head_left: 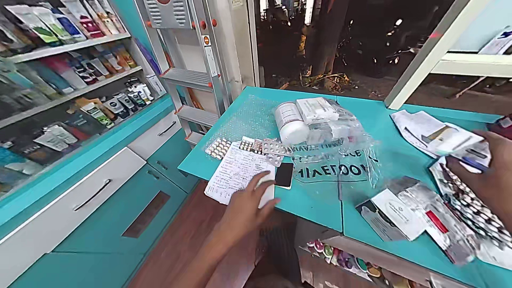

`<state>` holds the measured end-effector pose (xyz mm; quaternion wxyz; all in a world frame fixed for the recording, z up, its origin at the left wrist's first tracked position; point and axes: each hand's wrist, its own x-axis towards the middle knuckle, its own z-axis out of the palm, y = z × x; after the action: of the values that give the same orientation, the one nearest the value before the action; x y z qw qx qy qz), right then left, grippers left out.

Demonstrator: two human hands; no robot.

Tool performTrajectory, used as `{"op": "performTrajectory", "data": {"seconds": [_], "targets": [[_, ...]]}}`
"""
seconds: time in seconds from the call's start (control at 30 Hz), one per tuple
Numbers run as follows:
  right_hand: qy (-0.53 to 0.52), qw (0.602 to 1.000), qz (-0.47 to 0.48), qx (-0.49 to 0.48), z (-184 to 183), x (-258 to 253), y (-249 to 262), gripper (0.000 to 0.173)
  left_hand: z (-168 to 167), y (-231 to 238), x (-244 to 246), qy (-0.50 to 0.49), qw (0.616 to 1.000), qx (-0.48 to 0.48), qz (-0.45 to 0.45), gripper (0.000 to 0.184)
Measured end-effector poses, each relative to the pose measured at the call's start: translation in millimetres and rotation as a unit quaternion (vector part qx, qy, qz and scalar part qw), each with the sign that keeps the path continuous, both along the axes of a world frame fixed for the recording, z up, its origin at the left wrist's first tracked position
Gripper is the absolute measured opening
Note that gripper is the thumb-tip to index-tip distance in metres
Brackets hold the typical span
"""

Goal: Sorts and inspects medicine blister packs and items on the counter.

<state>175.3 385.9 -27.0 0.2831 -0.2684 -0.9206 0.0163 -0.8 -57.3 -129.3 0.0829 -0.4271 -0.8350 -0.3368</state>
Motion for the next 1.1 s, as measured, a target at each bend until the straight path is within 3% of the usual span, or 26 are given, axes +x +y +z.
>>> {"op": "performTrajectory", "data": {"seconds": [0.13,0.23,0.3,0.4,0.5,0.57,0.63,0.7,0.77,0.83,1.03,1.1], "targets": [[-0.098,0.992,-0.077,0.001,-6,-20,41,0.06,12,13,-52,0.027,0.984,-0.169,0.044,0.045],[-0.142,0.986,-0.086,0.012,-15,-24,50,0.072,19,30,-92,0.03,0.972,-0.235,0.007,0.047],[-0.14,0.987,-0.081,-0.016,1,-25,15,0.073,22,40,-113,0.026,0.962,-0.272,-0.033,0.047],[-0.06,0.998,-0.024,0.006,5,-21,-62,0.053,10,44,-140,0.076,0.956,-0.271,-0.089,0.04],[0.013,0.998,0.05,0.046,-2,-30,-151,0.044,-8,34,-165,0.194,0.957,-0.17,-0.13,0.026],[0.049,0.991,0.11,0.056,-15,-45,-198,0.033,-13,23,-174,0.23,0.964,-0.076,-0.112,0.024],[0.077,0.985,0.151,0.043,-31,-66,-237,0.026,-12,7,-179,0.152,0.984,0.023,-0.091,0.025],[0.104,0.98,0.166,0.024,-44,-91,-266,0.023,-7,-12,-187,-0.007,0.99,0.104,-0.093,0.024],[0.139,0.976,0.167,-0.02,-56,-117,-288,0.022,-3,-28,-194,-0.211,0.951,0.183,-0.129,0.02],[0.151,0.973,0.157,-0.077,-68,-138,-305,0.023,1,-42,-198,-0.339,0.906,0.195,-0.161,0.017],[0.14,0.948,0.152,-0.244,-89,-174,-329,0.051,-4,-63,-200,-0.437,0.849,0.208,-0.213,0.014],[0.168,0.916,0.176,-0.318,-91,-183,-330,0.049,-10,-66,-186,-0.448,0.84,0.195,-0.237,0.012]]}}
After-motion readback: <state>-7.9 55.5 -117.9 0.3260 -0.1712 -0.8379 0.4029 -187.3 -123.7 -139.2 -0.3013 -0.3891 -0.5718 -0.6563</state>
